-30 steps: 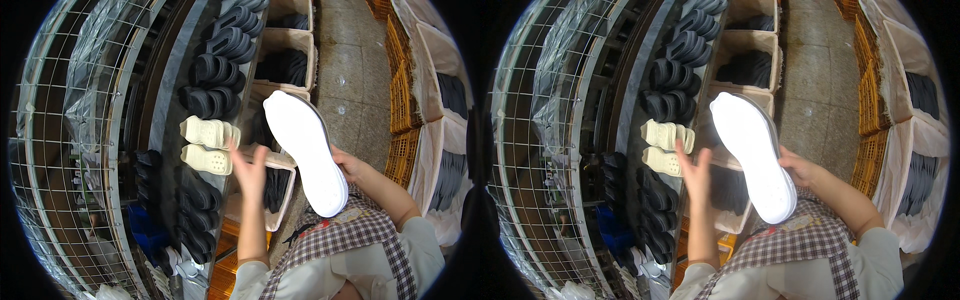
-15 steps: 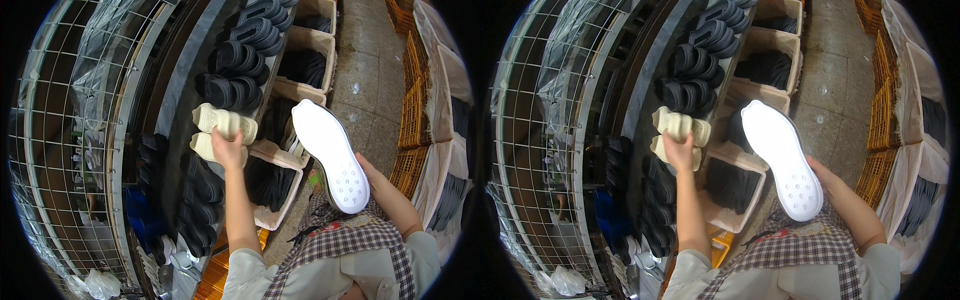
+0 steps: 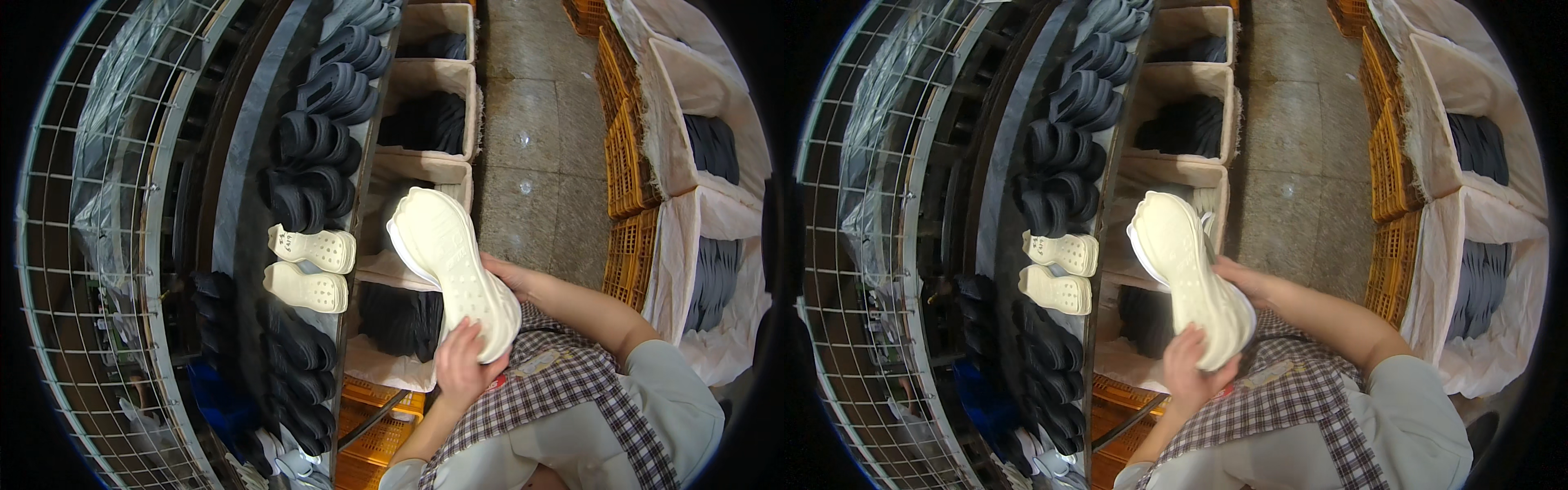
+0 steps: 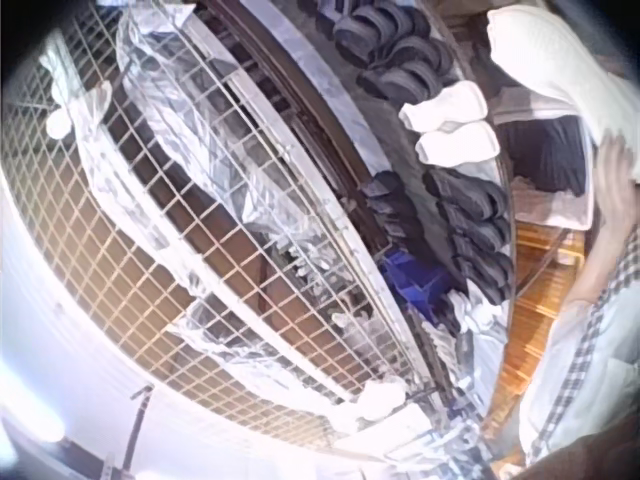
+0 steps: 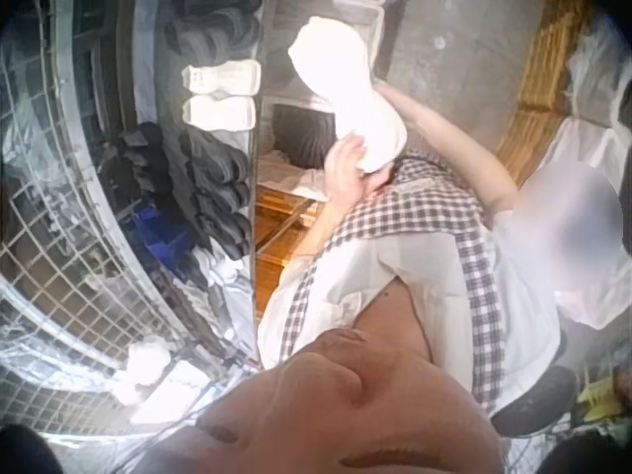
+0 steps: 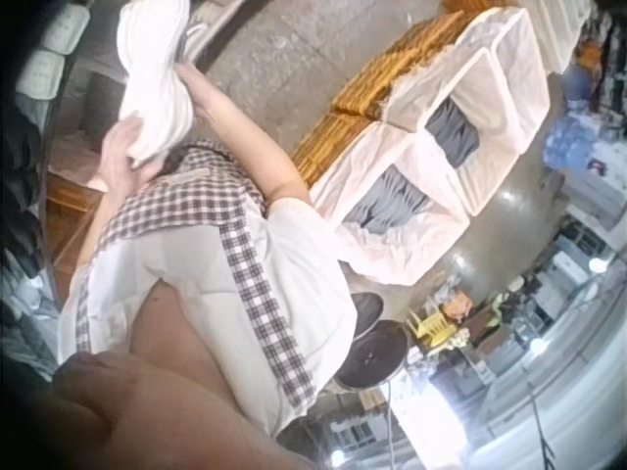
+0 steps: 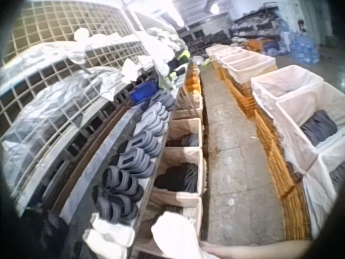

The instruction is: The person picks up pairs of slippers from bins and shelves, wipes them with a white cloth, and places them back on the shelves. The person handles multiple pairs of slippers in different colors and styles, moving between storage areas.

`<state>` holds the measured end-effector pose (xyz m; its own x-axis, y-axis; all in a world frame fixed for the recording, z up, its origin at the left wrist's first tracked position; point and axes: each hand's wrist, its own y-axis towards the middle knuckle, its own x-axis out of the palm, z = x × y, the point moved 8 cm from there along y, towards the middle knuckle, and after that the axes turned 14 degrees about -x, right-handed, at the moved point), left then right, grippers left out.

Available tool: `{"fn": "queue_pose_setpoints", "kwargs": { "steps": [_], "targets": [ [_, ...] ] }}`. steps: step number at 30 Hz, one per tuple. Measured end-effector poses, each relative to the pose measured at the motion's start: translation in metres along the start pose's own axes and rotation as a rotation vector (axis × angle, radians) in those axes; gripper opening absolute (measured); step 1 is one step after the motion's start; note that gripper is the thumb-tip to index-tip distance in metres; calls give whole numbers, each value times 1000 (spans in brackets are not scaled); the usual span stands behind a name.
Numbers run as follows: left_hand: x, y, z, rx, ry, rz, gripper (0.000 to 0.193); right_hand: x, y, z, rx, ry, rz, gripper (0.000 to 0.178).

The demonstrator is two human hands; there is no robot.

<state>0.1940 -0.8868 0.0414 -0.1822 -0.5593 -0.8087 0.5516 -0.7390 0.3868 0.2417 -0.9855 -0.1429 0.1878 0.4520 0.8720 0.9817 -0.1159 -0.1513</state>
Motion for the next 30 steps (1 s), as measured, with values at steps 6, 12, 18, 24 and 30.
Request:
{"fn": "queue_pose_setpoints", "kwargs": {
  "steps": [6, 12, 18, 24, 30],
  "targets": [
    [22, 35, -27, -88, -117, -490, 80, -60, -43, -29, 303, -286, -141, 95],
    [146, 27, -120, -172, -118, -1512, 103, -81, -97, 1, 809, -565, -533, 97],
    [194, -92, -144, -539, -595, -1823, 96, -111, -104, 47, 689, -571, -468, 64],
    [191, -88, -294, -1030, -390, -1206, 88, -258, -97, -28, -325, -693, 813, 38],
    [242, -24, -532, -1136, 234, -349, 81, -331, -183, 93, 92, -669, 988, 26]
  ]
}}
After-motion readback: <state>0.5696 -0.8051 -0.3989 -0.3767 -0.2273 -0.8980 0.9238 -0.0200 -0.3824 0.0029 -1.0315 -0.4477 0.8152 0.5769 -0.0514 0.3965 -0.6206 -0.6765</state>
